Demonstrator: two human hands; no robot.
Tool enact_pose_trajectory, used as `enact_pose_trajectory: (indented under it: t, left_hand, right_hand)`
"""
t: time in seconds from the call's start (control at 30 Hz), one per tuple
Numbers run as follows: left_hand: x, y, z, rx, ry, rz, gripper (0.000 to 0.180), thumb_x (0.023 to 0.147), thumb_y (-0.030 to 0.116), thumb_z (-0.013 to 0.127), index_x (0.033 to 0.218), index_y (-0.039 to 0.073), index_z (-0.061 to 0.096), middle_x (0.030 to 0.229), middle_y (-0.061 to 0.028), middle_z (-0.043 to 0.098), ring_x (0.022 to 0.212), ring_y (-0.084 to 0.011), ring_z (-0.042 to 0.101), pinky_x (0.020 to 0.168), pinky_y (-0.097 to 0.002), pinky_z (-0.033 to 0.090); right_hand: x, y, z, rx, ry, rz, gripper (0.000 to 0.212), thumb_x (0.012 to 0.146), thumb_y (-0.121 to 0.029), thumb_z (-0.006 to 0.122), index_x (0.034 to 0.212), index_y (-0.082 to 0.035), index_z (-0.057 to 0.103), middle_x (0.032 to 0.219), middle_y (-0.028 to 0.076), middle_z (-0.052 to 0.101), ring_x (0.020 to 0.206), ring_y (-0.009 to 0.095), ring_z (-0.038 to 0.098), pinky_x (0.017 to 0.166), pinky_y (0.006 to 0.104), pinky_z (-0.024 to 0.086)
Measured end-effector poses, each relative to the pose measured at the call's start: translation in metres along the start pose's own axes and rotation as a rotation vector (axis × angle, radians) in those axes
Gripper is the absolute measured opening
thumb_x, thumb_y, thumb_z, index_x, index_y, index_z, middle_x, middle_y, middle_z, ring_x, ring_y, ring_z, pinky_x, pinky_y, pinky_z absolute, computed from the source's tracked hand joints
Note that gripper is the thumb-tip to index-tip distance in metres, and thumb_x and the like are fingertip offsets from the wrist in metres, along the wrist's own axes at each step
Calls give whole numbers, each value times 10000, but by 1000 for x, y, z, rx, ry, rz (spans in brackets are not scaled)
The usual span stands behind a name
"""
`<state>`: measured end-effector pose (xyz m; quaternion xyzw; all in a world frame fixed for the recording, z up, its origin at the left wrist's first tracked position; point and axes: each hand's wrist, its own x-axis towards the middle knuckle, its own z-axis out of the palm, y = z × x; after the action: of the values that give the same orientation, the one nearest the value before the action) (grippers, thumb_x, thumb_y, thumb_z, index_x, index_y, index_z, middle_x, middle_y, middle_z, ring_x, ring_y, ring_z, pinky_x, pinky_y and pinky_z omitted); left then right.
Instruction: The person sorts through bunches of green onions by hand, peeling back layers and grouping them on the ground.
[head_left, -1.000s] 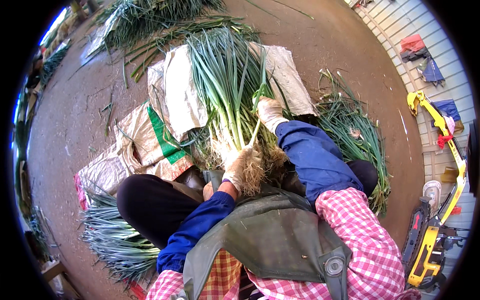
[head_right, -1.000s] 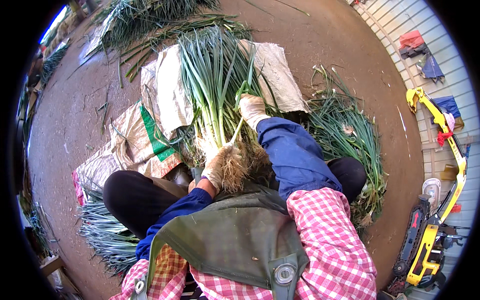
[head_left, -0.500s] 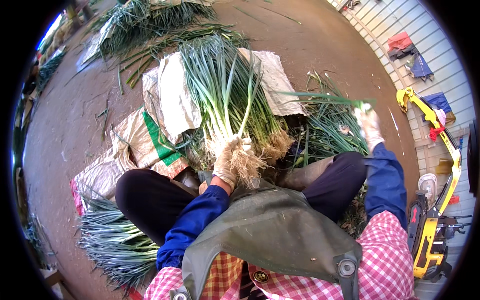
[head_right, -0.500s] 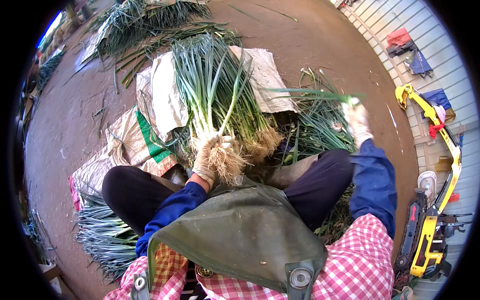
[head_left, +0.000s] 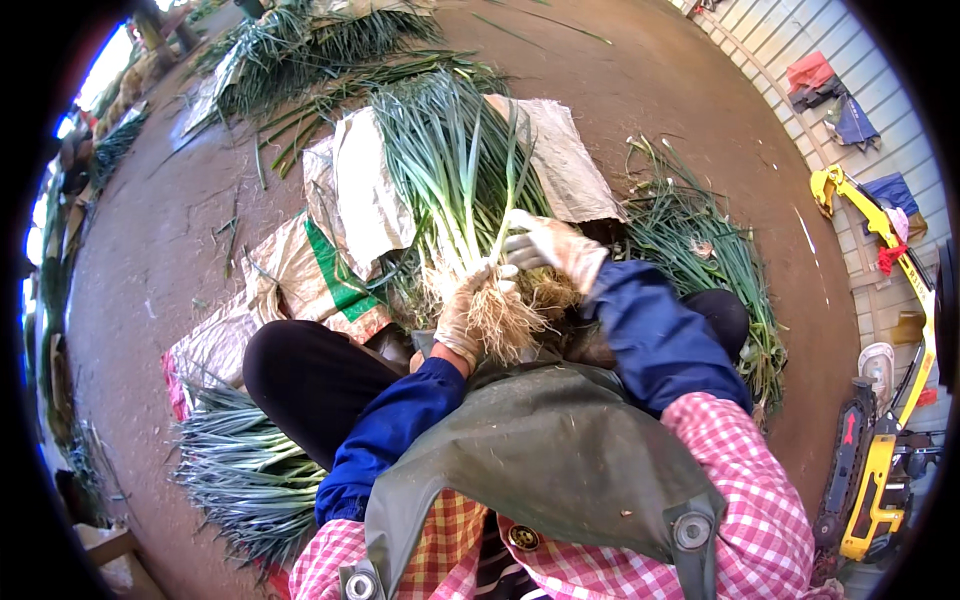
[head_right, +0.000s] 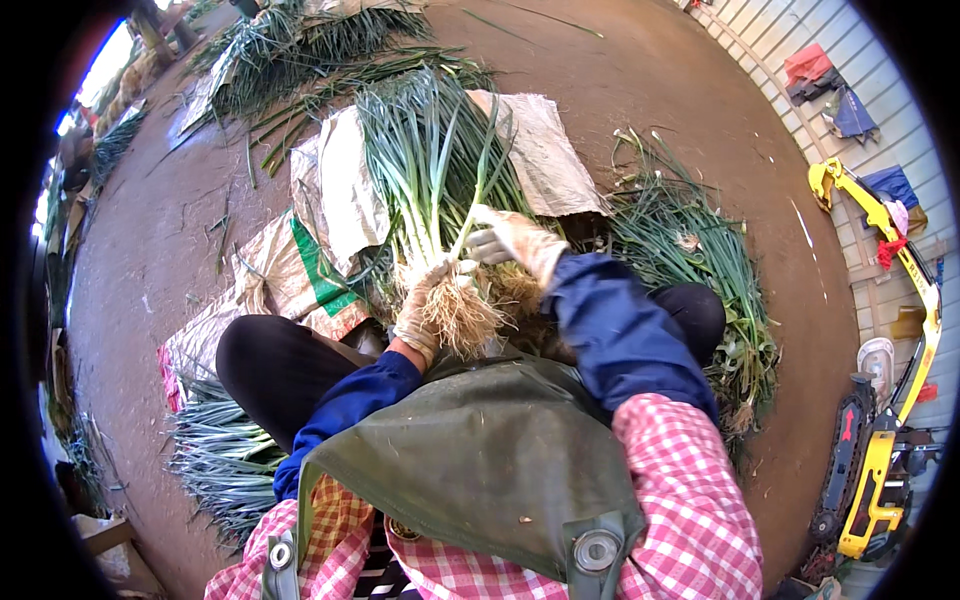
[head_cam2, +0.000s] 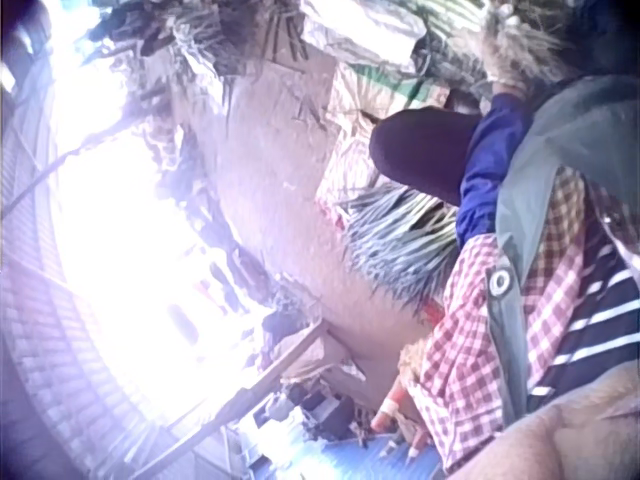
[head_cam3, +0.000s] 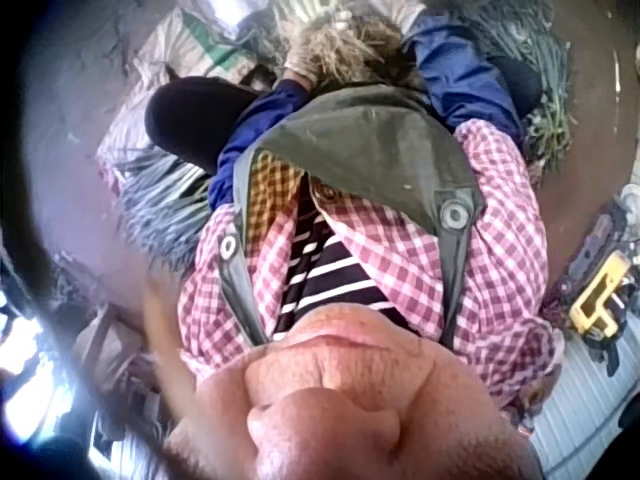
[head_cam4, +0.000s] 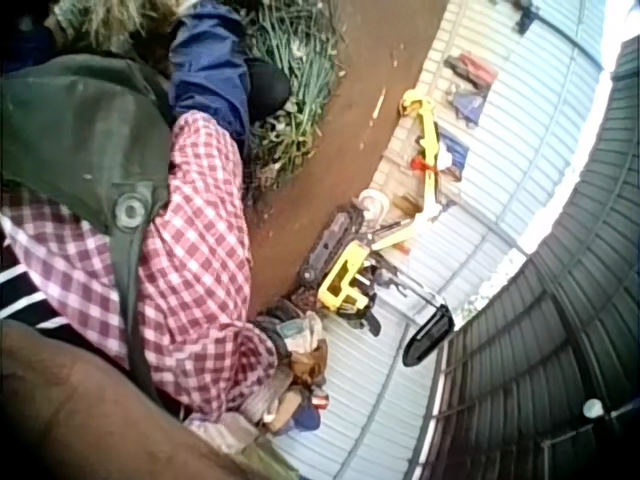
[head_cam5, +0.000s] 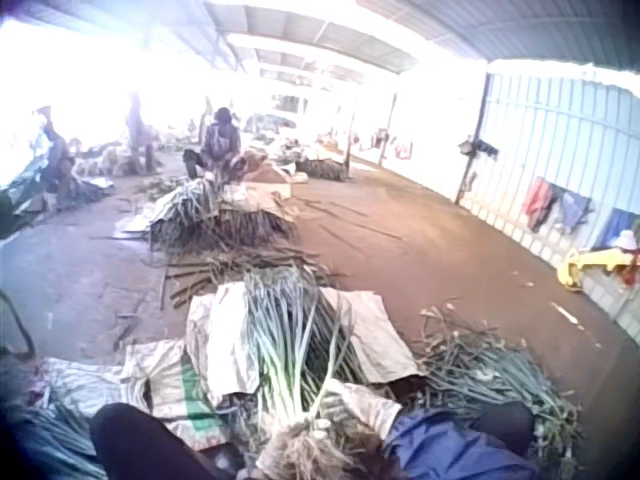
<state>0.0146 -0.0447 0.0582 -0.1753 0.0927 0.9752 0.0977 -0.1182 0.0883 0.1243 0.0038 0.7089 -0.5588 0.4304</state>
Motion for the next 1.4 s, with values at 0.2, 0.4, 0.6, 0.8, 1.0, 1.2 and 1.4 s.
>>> enact_pose_trajectory:
  t: [0.2,0.4,0.6,0.8,1.0,1.2,1.4]
  left_hand:
    - [-11,-11,22,132,102,-34,311,855,136,594,1135,2,570,929,-132,652,814,-249,638,740,-388,540]
    - [5,-12,-16,195,126,14,228,852,154,582,1036,20,596,873,-105,650,688,-220,631,646,-335,543]
    - [8,-13,-2,145,138,-58,311,826,75,616,1108,-45,564,919,-103,637,710,-214,615,630,-353,529]
    - [3,14,21,68,-16,81,340,853,106,594,1142,-62,528,847,-106,593,691,-204,555,632,-335,501]
    - [-14,35,62,17,-205,239,132,916,129,495,989,22,521,617,9,419,565,-142,429,571,-279,422]
    - [15,38,-20,-36,-99,224,335,886,154,552,1141,-62,529,1139,-184,589,912,-270,624,721,-380,558]
    - [5,36,16,-60,-90,260,315,821,65,584,1104,-67,542,780,-90,525,718,-231,551,694,-317,524]
  right_hand:
    - [38,17,16,141,398,-388,184,885,-180,584,1005,-41,584,749,71,651,516,146,567,481,275,471]
    - [16,26,50,-791,414,-456,419,882,-384,579,1163,-73,566,931,84,657,834,174,619,764,340,490]
    - [51,48,4,-223,254,-248,413,901,-466,535,1030,-92,654,914,68,657,802,168,621,757,295,490]
    - [71,69,-22,-470,559,-163,439,892,-412,536,1100,-31,597,1114,164,627,1012,310,600,865,381,465]
    - [81,77,12,-907,504,-231,682,795,-398,666,1311,-18,433,1191,234,564,1118,341,538,941,379,417]
    - [87,47,-26,-729,377,139,281,855,-287,607,1026,-65,626,749,93,622,616,180,581,590,309,501]
    - [39,6,-61,671,-57,-477,265,866,-152,547,1049,32,600,595,-88,509,431,-5,368,396,144,324]
